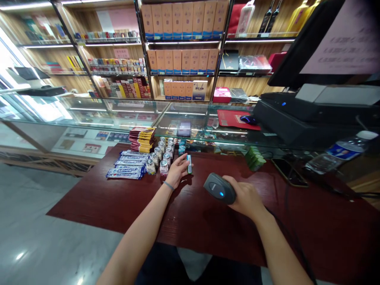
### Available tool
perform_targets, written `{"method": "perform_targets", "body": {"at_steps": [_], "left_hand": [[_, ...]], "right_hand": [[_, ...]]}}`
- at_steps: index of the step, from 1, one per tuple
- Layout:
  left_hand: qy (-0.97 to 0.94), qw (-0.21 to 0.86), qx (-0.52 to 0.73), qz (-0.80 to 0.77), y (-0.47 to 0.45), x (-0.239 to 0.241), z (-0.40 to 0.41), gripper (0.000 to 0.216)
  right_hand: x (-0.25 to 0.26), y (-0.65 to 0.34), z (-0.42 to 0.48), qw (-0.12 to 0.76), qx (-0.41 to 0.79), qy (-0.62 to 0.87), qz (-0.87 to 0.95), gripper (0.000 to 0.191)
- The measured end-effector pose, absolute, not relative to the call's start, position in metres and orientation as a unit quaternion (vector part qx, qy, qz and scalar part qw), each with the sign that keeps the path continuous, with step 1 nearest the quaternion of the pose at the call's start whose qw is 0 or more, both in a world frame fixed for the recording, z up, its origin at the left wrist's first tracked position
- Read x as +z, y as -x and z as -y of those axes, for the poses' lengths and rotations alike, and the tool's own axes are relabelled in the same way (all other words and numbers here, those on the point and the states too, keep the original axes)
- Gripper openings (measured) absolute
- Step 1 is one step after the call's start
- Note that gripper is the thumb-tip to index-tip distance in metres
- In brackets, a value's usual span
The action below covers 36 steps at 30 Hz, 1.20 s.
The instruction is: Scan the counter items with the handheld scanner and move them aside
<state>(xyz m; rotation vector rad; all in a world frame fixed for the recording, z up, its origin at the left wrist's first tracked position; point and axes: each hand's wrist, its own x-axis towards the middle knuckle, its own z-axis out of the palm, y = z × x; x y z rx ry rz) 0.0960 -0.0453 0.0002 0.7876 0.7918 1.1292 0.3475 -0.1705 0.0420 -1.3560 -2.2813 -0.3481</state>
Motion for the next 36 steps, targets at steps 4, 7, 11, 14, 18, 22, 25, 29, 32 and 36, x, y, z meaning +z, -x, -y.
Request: {"method": "perform_targets", "body": {"at_steps": [4, 7, 11, 14, 18, 22, 25, 29, 32, 36], "left_hand": [[-0.353, 0.698, 0.511, -0.356, -0.096, -0.002, 0.043, 0.064], [-0.352, 0.703, 0.509, -0.351, -0.097, -0.004, 0.042, 0.064], [-0.345, 0.704, 0.51, -0.355, -0.097, -0.004, 0.042, 0.063], [-0.334, 0.712, 0.512, -0.345, -0.096, -0.002, 0.044, 0.067], [-0.346, 0.73, 0.493, -0.322, -0.097, -0.002, 0.045, 0.05], [-0.361, 0.707, 0.515, -0.322, -0.101, -0.004, 0.045, 0.043], [-0.361, 0.688, 0.534, -0.334, -0.103, -0.006, 0.044, 0.046], [-0.357, 0.671, 0.547, -0.351, -0.106, -0.006, 0.045, 0.049], [-0.368, 0.68, 0.529, -0.349, -0.11, -0.006, 0.047, 0.05], [-0.406, 0.677, 0.49, -0.37, -0.122, -0.009, 0.045, 0.054]], "right_hand": [[0.043, -0.345, 0.172, 0.211, -0.102, 0.507, 0.83, 0.047], [0.044, -0.345, 0.173, 0.194, -0.104, 0.509, 0.832, 0.035], [0.044, -0.345, 0.173, 0.197, -0.11, 0.51, 0.83, 0.032], [0.042, -0.347, 0.172, 0.217, -0.111, 0.51, 0.825, 0.044], [0.034, -0.358, 0.167, 0.276, -0.127, 0.539, 0.786, 0.047], [0.024, -0.375, 0.164, 0.341, -0.125, 0.581, 0.729, 0.043], [0.018, -0.384, 0.163, 0.394, -0.131, 0.614, 0.672, 0.043], [0.013, -0.394, 0.161, 0.476, -0.162, 0.636, 0.585, 0.04], [0.01, -0.404, 0.159, 0.533, -0.174, 0.638, 0.527, 0.038], [0.007, -0.422, 0.156, 0.583, -0.186, 0.645, 0.458, 0.045]]}}
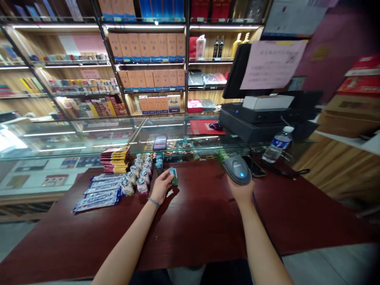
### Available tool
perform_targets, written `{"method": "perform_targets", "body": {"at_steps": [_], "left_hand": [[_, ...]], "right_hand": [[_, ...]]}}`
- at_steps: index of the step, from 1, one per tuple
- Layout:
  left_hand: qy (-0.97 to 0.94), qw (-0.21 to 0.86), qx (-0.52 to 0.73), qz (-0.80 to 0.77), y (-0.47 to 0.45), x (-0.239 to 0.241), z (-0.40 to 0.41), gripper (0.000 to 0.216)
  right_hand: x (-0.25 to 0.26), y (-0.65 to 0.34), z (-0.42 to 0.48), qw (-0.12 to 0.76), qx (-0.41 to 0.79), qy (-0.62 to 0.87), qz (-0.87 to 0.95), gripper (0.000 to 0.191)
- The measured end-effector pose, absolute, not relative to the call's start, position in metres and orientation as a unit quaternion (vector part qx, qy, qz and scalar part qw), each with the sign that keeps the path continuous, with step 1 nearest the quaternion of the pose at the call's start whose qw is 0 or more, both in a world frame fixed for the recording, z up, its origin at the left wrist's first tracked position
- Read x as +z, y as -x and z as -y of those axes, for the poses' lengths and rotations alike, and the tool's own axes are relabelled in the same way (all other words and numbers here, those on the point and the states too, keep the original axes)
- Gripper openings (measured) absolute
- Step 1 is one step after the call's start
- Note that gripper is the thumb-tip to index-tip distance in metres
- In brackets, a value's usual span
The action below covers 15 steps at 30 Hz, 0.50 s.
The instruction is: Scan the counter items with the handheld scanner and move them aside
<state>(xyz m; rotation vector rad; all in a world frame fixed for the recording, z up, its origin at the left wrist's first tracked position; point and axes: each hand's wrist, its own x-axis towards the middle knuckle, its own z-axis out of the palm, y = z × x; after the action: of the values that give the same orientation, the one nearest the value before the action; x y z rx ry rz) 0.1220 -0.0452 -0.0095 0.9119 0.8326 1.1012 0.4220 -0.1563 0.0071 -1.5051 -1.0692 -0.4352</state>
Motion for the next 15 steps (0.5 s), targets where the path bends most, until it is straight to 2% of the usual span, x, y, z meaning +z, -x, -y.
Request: {"method": "perform_targets", "body": {"at_steps": [6, 15], "left_hand": [[-0.487, 0.625, 0.492, -0.36, -0.171, -0.003, 0.031, 0.048], [-0.59, 0.576, 0.489, -0.285, -0.285, -0.004, 0.005, 0.033]], "right_hand": [[0.002, -0.444, 0.157, 0.62, -0.178, 0.664, 0.378, 0.054], [-0.002, -0.455, 0.159, 0.676, -0.148, 0.65, 0.314, 0.05]]}}
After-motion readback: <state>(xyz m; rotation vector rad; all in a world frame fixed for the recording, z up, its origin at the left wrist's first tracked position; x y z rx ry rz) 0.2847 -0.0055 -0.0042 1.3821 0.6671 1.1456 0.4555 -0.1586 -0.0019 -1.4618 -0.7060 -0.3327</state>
